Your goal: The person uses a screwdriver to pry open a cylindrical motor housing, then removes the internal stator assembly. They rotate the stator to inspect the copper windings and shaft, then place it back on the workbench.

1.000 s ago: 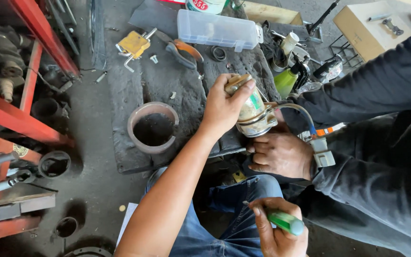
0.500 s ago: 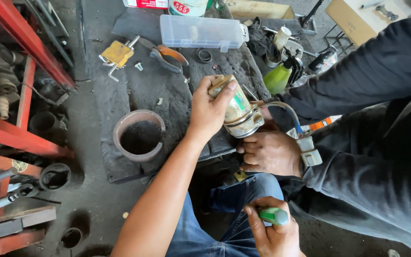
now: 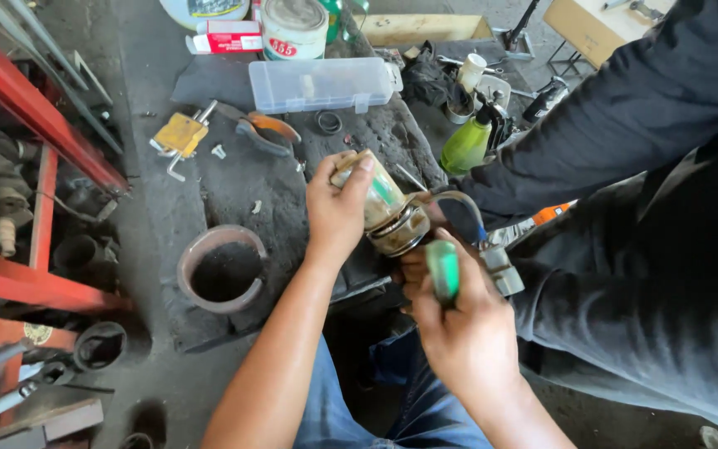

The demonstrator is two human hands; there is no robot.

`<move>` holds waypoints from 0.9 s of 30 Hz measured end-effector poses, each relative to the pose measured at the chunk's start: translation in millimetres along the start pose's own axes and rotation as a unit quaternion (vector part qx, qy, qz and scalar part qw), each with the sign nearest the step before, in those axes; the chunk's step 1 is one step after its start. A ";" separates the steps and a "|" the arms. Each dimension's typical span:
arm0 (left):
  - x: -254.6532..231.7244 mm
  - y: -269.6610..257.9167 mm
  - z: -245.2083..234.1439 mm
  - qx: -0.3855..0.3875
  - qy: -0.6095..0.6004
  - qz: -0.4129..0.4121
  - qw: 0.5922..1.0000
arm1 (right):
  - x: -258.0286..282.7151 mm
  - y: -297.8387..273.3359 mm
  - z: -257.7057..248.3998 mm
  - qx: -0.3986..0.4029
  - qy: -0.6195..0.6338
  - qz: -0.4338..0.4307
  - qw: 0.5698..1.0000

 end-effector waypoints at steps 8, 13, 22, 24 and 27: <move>6.2 9.0 1.2 -0.021 -0.027 0.031 0.999 | -9.0 -13.1 38.7 0.054 -0.303 -0.219 0.926; 6.0 9.6 1.4 -0.014 -0.035 0.022 0.999 | -8.6 -11.6 38.7 0.069 -0.318 -0.214 0.921; 9.0 12.7 1.7 -0.015 -0.047 0.035 0.998 | -11.5 -11.7 36.3 0.082 -0.294 -0.220 0.926; 8.5 16.3 1.4 -0.026 -0.062 0.034 0.997 | -10.9 -10.4 35.5 0.070 -0.296 -0.227 0.925; 7.2 17.5 2.5 -0.027 -0.058 0.034 0.997 | -9.1 -2.4 35.6 0.074 -0.273 -0.200 0.938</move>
Point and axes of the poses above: each hand's wrist, its own y-axis towards the middle knuckle, its own z-axis out of the palm, x = y × z, the point moved 6 cm from there along y, towards the middle knuckle, and after that the axes turned 10 degrees about -x, right-handed, at the moved point
